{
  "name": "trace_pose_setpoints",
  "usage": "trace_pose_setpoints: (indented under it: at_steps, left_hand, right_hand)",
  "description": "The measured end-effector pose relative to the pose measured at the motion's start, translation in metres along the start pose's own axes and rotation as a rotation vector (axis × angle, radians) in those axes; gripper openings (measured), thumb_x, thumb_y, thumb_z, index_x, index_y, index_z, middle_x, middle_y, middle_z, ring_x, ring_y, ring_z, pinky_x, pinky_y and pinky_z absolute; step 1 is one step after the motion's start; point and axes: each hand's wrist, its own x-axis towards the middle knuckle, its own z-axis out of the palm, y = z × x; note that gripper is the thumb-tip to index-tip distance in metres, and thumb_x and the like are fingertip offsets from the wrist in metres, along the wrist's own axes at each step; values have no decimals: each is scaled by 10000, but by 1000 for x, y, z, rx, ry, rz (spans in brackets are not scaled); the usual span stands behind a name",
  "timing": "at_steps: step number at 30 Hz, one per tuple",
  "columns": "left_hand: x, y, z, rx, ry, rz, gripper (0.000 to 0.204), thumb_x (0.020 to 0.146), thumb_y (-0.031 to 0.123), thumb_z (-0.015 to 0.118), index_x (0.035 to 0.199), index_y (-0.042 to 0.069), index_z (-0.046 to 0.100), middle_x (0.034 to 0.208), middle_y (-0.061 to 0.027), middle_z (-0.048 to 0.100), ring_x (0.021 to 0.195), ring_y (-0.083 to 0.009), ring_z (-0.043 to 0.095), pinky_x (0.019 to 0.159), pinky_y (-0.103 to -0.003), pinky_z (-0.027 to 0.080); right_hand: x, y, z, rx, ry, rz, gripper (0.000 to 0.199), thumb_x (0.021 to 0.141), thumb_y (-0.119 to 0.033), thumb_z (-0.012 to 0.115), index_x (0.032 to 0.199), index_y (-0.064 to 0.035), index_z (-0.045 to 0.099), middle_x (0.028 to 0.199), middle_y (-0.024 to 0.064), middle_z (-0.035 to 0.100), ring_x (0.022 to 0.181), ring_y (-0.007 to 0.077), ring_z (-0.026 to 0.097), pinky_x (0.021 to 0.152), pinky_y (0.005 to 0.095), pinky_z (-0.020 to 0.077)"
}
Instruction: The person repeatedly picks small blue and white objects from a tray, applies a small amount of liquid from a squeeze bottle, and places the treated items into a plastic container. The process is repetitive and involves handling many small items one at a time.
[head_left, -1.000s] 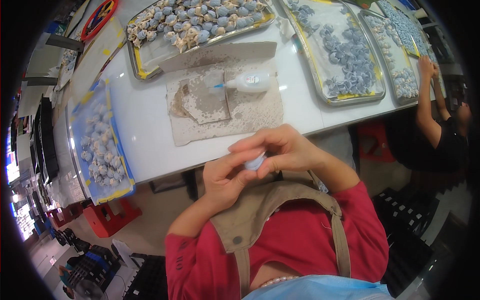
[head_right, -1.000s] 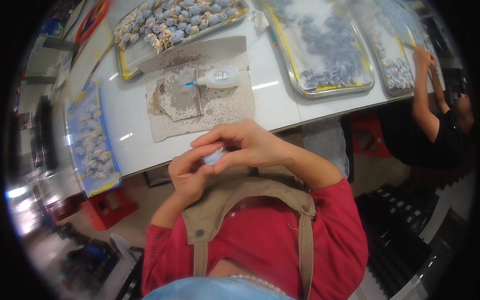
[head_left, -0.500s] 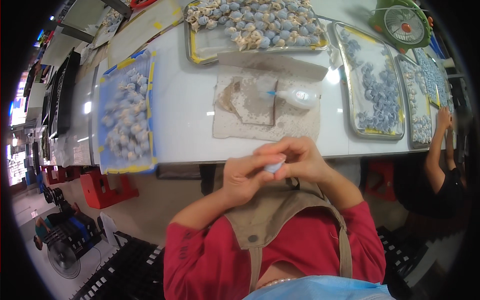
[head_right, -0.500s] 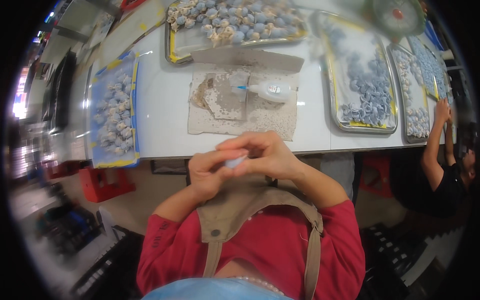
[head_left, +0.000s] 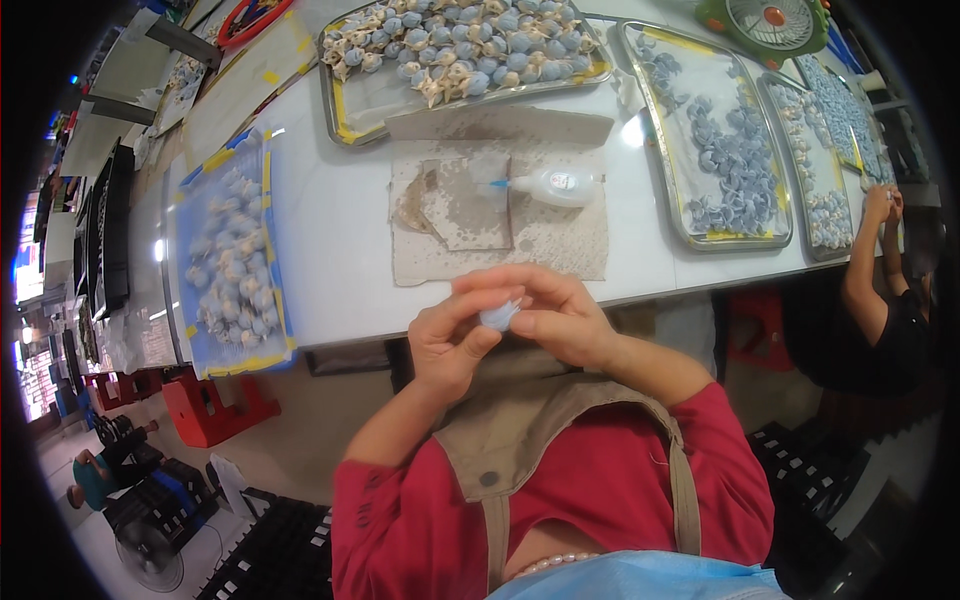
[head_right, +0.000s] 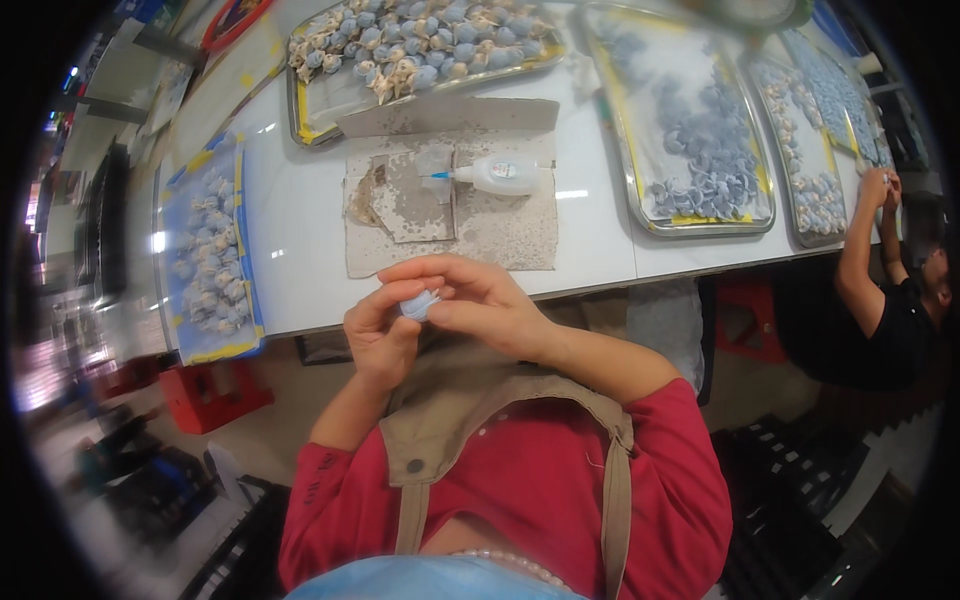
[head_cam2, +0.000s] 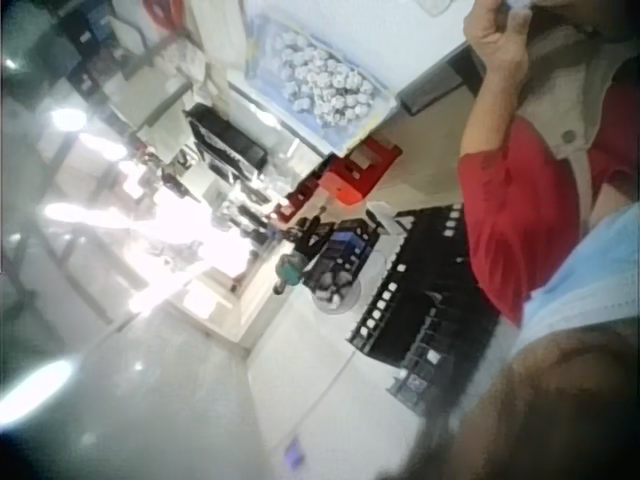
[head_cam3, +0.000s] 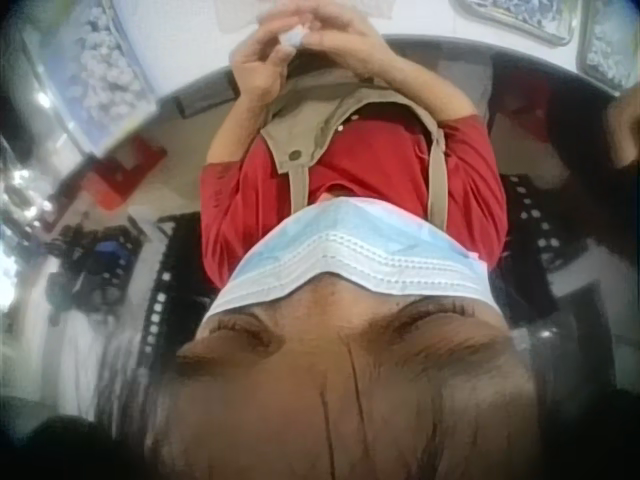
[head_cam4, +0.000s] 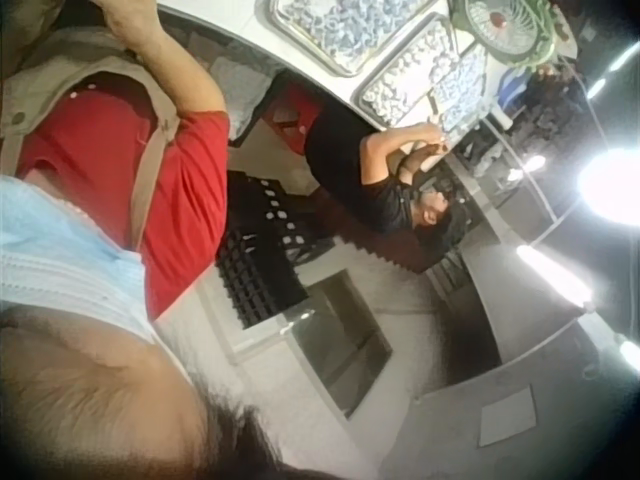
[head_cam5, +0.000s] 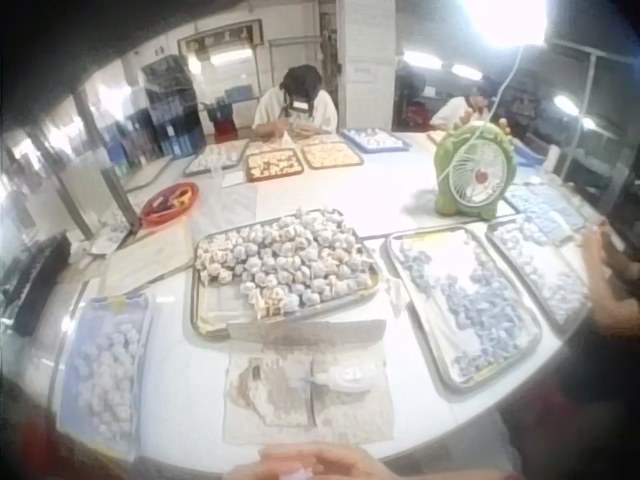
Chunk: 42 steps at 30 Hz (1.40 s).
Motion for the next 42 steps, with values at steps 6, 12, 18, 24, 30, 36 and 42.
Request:
trace_pose_setpoints:
  at_steps: [6,12,18,24,30,36,42]
  left_hand:
    - [0,6,4,142,60,-11,266,851,97,615,1093,-10,592,1064,-109,627,957,-176,605,819,-266,473]
    - [16,50,-47,1133,150,212,333,744,58,700,1064,16,619,1001,-95,655,847,-140,619,766,-256,482]
    - [28,123,-177,1927,658,-10,234,787,154,640,998,53,641,854,-119,654,715,-231,611,673,-302,478]
    - [130,99,-170,1778,320,94,149,794,156,598,898,55,629,805,-140,632,731,-272,611,664,-347,462]
    - [247,19,-141,1511,-104,267,218,746,62,584,964,52,598,870,-127,633,773,-264,605,704,-326,469]
    - [247,27,-141,1338,-84,22,253,746,-4,585,986,76,590,966,-115,616,919,-226,606,767,-313,475]
    - [180,64,-139,-149,330,-54,301,816,-30,532,1111,-10,480,984,-135,591,1001,-239,581,819,-269,488]
  right_hand:
    - [2,8,-3,9,-7,-65,414,854,-31,478,1268,-14,455,1215,61,512,1068,127,496,928,287,396]
    - [9,-2,-21,-884,193,-464,337,793,22,556,1126,-26,555,1172,93,552,993,211,546,874,313,422]
    - [22,-23,-55,-1462,599,-733,303,718,22,615,1014,-36,600,1085,114,581,1006,298,520,897,373,400]
    - [24,-15,-66,-1402,630,-663,310,712,8,626,1017,-39,599,1088,111,578,1046,297,499,910,374,392]
    - [25,-19,-60,-1446,677,-634,350,733,-18,623,1077,-40,571,1113,126,562,1058,306,493,918,375,390]
    - [18,-30,-75,-1403,702,-377,416,780,-110,628,1167,-16,506,1116,161,536,1027,309,496,873,370,407]
    - [16,-36,-73,-1526,557,-323,405,742,-161,683,1094,-22,540,953,141,579,897,308,536,813,373,427]
